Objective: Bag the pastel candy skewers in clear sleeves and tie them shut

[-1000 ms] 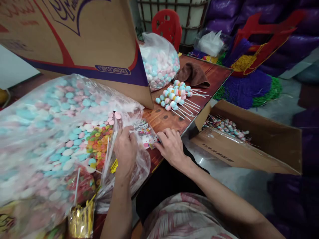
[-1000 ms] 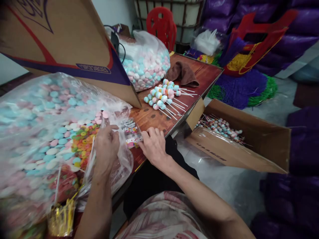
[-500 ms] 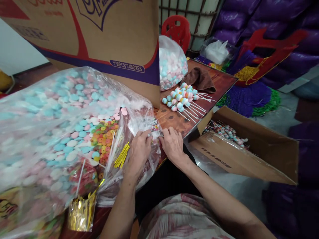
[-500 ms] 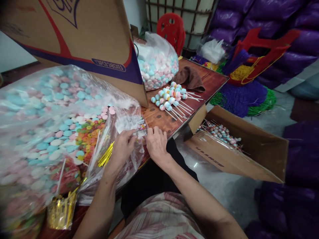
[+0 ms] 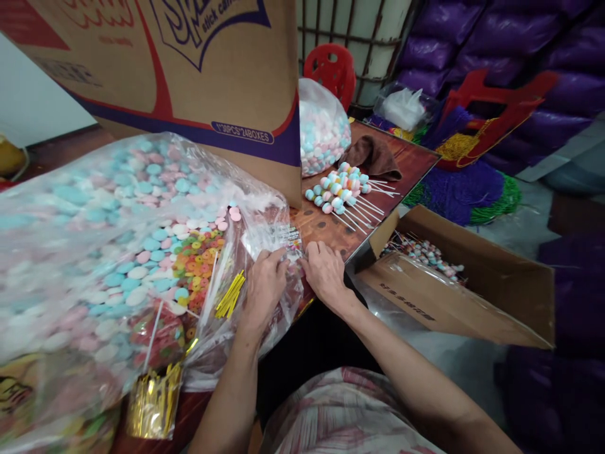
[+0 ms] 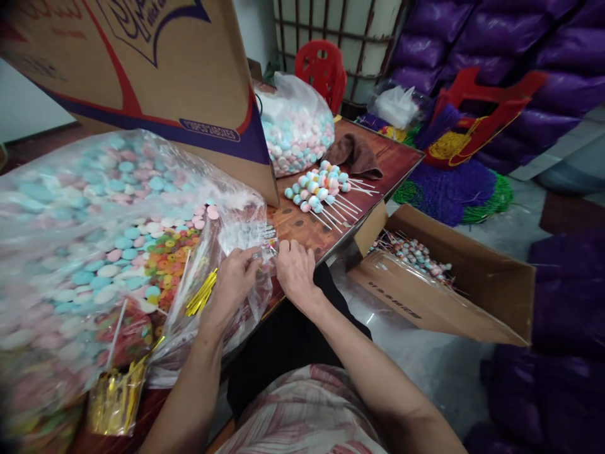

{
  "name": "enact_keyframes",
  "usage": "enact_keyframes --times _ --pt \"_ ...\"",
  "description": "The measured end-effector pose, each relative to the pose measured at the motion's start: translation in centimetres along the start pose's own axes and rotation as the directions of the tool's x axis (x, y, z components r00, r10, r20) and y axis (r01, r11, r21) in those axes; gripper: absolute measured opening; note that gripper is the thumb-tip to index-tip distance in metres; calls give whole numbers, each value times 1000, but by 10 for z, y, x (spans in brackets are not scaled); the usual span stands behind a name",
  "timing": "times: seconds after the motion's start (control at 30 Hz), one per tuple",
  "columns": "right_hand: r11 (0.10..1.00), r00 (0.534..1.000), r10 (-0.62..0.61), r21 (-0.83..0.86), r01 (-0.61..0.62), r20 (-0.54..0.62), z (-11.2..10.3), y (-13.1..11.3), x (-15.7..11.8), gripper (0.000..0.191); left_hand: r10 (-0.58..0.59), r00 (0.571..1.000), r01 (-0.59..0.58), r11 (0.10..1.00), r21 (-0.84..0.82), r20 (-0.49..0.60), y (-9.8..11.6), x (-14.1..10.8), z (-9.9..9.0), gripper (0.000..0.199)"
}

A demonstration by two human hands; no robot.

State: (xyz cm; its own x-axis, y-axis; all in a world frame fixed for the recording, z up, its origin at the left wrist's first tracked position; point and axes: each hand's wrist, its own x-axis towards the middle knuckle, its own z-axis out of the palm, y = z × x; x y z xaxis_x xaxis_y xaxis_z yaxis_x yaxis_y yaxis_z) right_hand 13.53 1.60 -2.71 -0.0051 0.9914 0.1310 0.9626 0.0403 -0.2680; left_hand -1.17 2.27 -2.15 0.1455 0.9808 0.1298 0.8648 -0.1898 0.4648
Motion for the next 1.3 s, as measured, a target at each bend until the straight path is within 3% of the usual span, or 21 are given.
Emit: enact_keyframes --times 0.07,0.17,0.33,0.43,0.53,0.67,0.73,0.83,0.9,0.97,1.1,1.2,1.3 --pt "1000 1000 -5 -1 5 -13 2 1 0 6 -7 1000 7 1000 -16 6 -1 0 0 31" --pt "999 999 4 37 -2 -54 5 4 -1 13 -15 1000 15 998 -68 9 -3 0 1 31" --pt "917 971 99 400 -3 -219 1 14 -5 19 -80 990 39 944 -328 -114 2 2 0 30" --pt "833 971 6 539 127 -238 -9 23 -7 17 -132 980 25 820 -571 -146 14 5 -7 31" --pt "806 963 -157 535 254 -220 -23 31 -6 17 -130 992 80 619 -781 -2 29 6 -14 28" --pt "743 936 -290 570 351 -198 -38 35 -5 16 -94 983 184 420 -889 159 42 2 -17 20" --pt "630 964 -186 730 265 -189 -40 31 -8 10 -156 969 227 264 -938 190 47 0 -17 17" --pt "247 994 101 969 25 -51 -35 17 -16 26 -265 924 274 -43 -961 276 55 -1 -16 21" --pt "28 981 180 996 -84 78 -31 7 -21 30 -303 903 267 -154 -951 303 60 -1 -14 24" --pt "-64 967 214 990 -127 138 -26 -1 -24 26 -331 896 240 -197 -951 295 65 -2 -11 24" --pt "-103 950 275 987 -123 147 -22 -1 -21 30 -397 872 201 -241 -950 285 68 -5 -6 27" --pt "-8 970 197 990 -141 139 -23 6 -19 38 -425 848 213 -272 -938 316 65 -6 -5 28" --pt "111 980 163 985 -132 113 -25 10 -21 42 -463 841 190 -233 -954 281 62 -7 -3 27"
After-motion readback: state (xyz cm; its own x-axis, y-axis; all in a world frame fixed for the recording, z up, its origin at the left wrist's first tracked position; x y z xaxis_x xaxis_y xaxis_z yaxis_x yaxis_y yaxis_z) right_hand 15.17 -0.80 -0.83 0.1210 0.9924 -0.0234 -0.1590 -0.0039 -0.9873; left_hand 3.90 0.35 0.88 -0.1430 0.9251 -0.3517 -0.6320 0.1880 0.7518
